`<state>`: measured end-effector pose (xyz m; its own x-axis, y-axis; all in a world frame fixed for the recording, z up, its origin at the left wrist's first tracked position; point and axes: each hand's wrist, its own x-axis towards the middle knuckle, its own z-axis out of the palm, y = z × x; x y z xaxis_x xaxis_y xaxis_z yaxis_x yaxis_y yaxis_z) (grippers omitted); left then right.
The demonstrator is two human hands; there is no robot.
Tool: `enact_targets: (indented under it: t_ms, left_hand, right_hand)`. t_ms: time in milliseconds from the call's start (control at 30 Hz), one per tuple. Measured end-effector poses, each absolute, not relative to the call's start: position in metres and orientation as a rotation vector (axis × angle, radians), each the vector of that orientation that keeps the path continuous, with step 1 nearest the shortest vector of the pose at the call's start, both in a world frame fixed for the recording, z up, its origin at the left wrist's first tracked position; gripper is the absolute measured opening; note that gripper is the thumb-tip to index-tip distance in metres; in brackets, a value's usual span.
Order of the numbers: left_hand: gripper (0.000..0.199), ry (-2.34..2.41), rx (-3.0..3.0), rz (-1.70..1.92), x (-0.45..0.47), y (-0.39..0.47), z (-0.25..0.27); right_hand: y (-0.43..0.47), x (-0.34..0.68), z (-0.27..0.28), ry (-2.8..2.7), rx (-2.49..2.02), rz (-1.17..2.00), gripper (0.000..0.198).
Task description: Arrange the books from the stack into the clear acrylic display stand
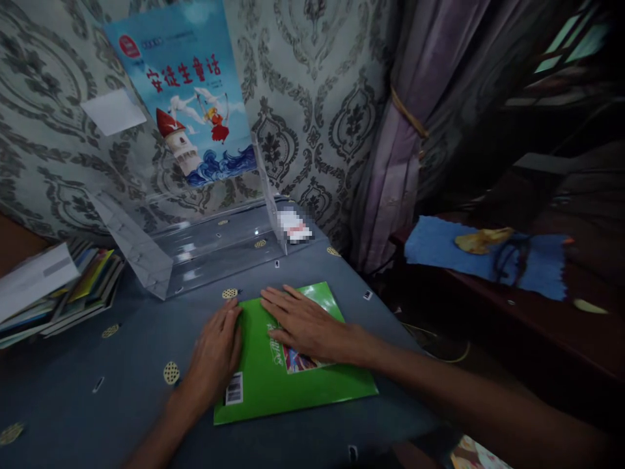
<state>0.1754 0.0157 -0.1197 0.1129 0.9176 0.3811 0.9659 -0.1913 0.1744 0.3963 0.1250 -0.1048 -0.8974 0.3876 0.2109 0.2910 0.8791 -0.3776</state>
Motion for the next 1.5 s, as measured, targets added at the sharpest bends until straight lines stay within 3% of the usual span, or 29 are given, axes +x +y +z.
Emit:
enact_targets:
  t_ms: [267,833,1200,1500]
  left_hand:
    - [0.031,-1.883,-2.241,-0.639,0.173,0.015,-0.121]
    - [0.033,-1.637,-2.104,-0.349,0.175,0.012,-0.125]
    - [0.038,-1.623,-2.158,-0.272,0.173,0.011,-0.128]
    - [0.095,-1.438,-2.614,-0.238,0.223,-0.013,-0.124]
  right_hand:
    - [0.144,0.437,-0.119,-2.635,-0.812,0.399,0.055]
    - [0.162,0.433,-0.117,-2.605,-0.666,0.611,0.052]
    - [0.182,0.412,-0.111,-2.664,-0.627,0.558,0.046]
    - [0.178,0.417,-0.114,-2.63,-0.704,0.545,0.046]
